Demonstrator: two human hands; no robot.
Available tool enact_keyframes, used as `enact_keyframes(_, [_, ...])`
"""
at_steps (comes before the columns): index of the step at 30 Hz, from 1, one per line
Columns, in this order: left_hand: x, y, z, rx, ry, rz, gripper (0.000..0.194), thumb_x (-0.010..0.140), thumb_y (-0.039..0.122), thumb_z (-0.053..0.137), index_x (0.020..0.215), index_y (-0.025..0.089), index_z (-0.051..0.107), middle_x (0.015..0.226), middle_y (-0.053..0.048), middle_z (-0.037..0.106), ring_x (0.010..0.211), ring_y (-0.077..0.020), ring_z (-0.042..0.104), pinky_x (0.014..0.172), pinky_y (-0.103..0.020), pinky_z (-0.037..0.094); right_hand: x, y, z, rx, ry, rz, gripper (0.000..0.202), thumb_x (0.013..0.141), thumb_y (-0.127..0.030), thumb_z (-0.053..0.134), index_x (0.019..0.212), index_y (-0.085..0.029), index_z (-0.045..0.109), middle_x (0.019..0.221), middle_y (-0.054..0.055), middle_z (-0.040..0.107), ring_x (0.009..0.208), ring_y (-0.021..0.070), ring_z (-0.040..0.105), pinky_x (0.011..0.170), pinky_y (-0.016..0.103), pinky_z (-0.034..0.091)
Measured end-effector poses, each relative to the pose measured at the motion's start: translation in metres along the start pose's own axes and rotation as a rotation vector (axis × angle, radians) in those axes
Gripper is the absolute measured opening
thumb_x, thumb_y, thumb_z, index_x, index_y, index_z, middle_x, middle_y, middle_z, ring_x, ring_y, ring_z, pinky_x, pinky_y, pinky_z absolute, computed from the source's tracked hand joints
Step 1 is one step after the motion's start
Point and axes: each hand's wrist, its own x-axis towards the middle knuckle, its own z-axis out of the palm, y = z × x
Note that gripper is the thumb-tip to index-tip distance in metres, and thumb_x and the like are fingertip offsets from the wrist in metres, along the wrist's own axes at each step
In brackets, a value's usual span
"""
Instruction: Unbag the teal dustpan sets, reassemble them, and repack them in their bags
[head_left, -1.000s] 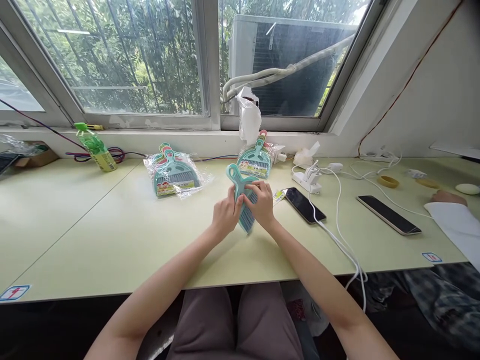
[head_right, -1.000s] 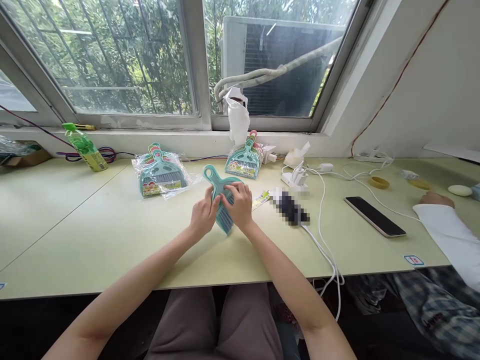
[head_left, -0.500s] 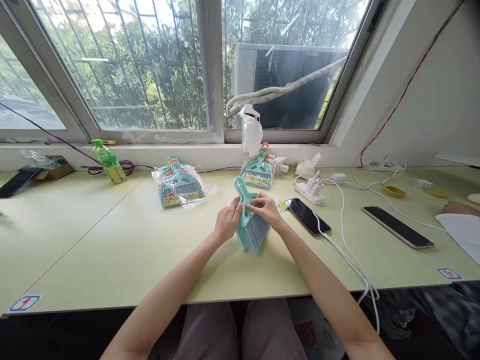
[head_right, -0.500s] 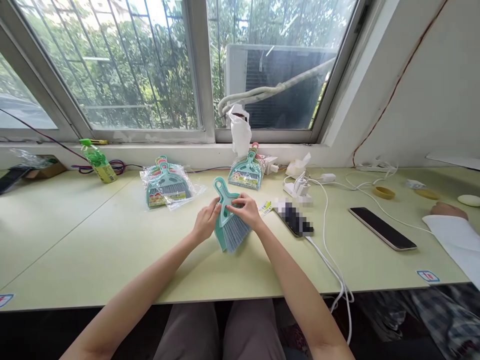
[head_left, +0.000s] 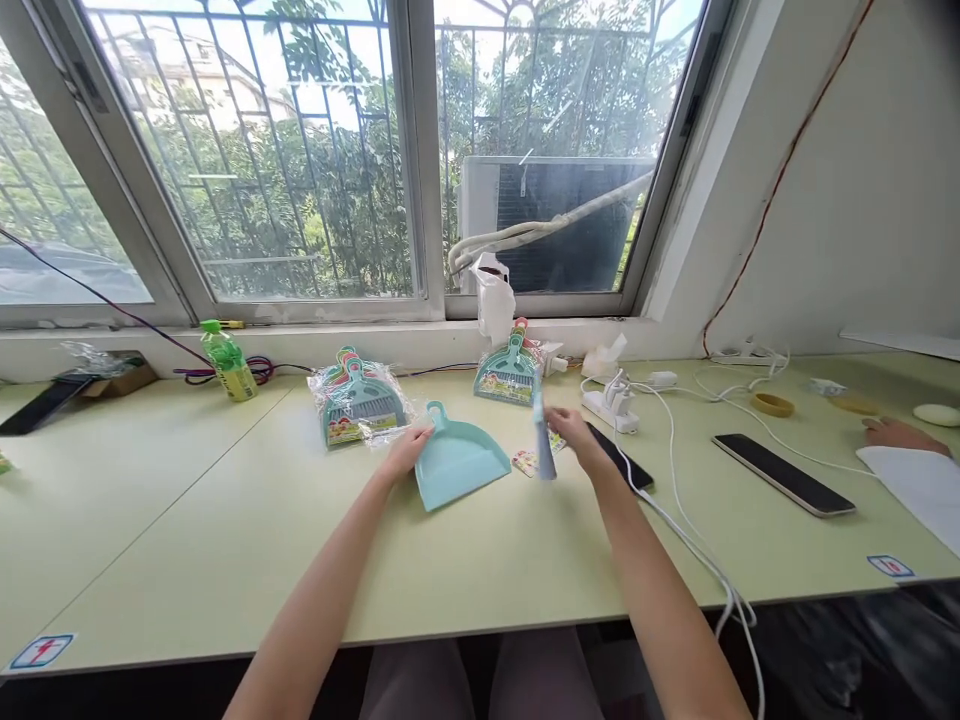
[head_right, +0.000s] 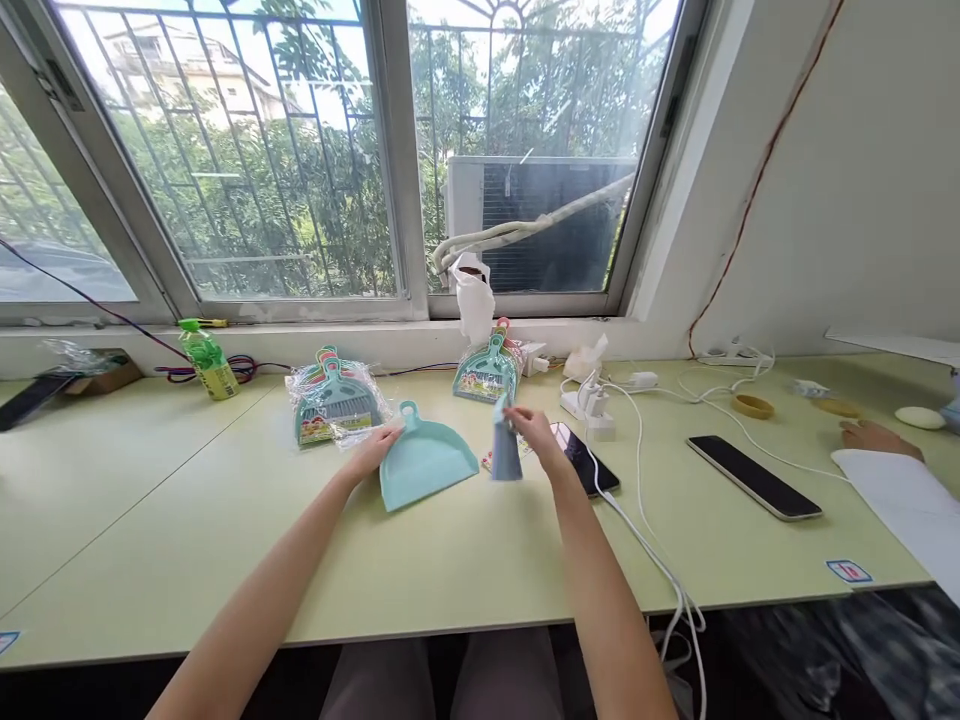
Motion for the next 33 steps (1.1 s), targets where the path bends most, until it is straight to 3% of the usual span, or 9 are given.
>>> enact_keyframes(4, [-0.002,-0.001,-0.006,0.092,0.068,-0.021,0.03,0.077,0.047,0.054,0.075,0.022,0.07,0.091,-0.007,0.07,0.097,-0.0305,0.06,0.09,-0.038,0.043,-0.008,0.004,0.019,-0.661,-0.106,0.185,0.033,0.074,-0.051,0.06,0.068,-0.02,0.071,0.086,0.01,0.07,0.086,0.0276,0.064,0.069,0.032,0.042])
enact_keyframes(7, [0.0,-0.005,-0.012,0.154,0.087,0.005,0.03,0.077,0.043,0.052,0.083,0.021,0.072,0.098,-0.008,0.068,0.098,-0.0288,0.059,0.094,-0.038,0.041,-0.011,0.004,0.026,-0.874,-0.175,0.253,0.033,0.075,-0.049,0.061,0.073,-0.018,0.073,0.089,0.013,0.071,0.088,0.028,0.066,0.068,0.031,0.042])
enact_keyframes(15, [0.002,-0.012,-0.013,0.205,0.153,-0.004,0.03,0.081,0.039,0.047,0.079,0.022,0.072,0.094,-0.008,0.071,0.095,-0.0279,0.06,0.088,-0.035,0.043,-0.011,0.013,0.03,-0.868,-0.067,0.211,0.03,0.083,-0.044,0.057,0.097,-0.022,0.071,0.109,0.011,0.066,0.1,0.0275,0.063,0.076,0.033,0.043])
enact_keyframes(19, [0.002,-0.011,-0.013,0.268,0.165,-0.044,0.033,0.085,0.037,0.043,0.081,0.022,0.072,0.088,-0.008,0.071,0.09,-0.0265,0.061,0.08,-0.033,0.043,-0.01,0.012,0.03,-0.85,0.016,0.204,0.026,0.089,-0.035,0.048,0.095,-0.022,0.07,0.108,0.01,0.066,0.097,0.0247,0.064,0.075,0.031,0.043])
enact_keyframes(24, [0.004,-0.011,-0.013,0.443,0.097,-0.06,0.038,0.089,0.036,0.037,0.091,0.02,0.071,0.099,-0.008,0.071,0.093,-0.0244,0.061,0.075,-0.03,0.042,-0.008,0.013,0.029,-0.867,0.122,0.236,0.026,0.091,-0.03,0.044,0.092,-0.022,0.069,0.099,0.007,0.07,0.091,0.0231,0.065,0.071,0.028,0.043])
enact_keyframes(33, [0.004,-0.007,-0.012,0.49,0.069,-0.068,0.037,0.087,0.036,0.039,0.092,0.02,0.072,0.1,-0.006,0.071,0.092,-0.0237,0.06,0.069,-0.029,0.04,-0.007,0.024,0.032,-0.909,-0.077,0.236,0.025,0.086,-0.039,0.053,0.089,-0.022,0.072,0.101,0.009,0.07,0.098,0.0247,0.063,0.074,0.029,0.043])
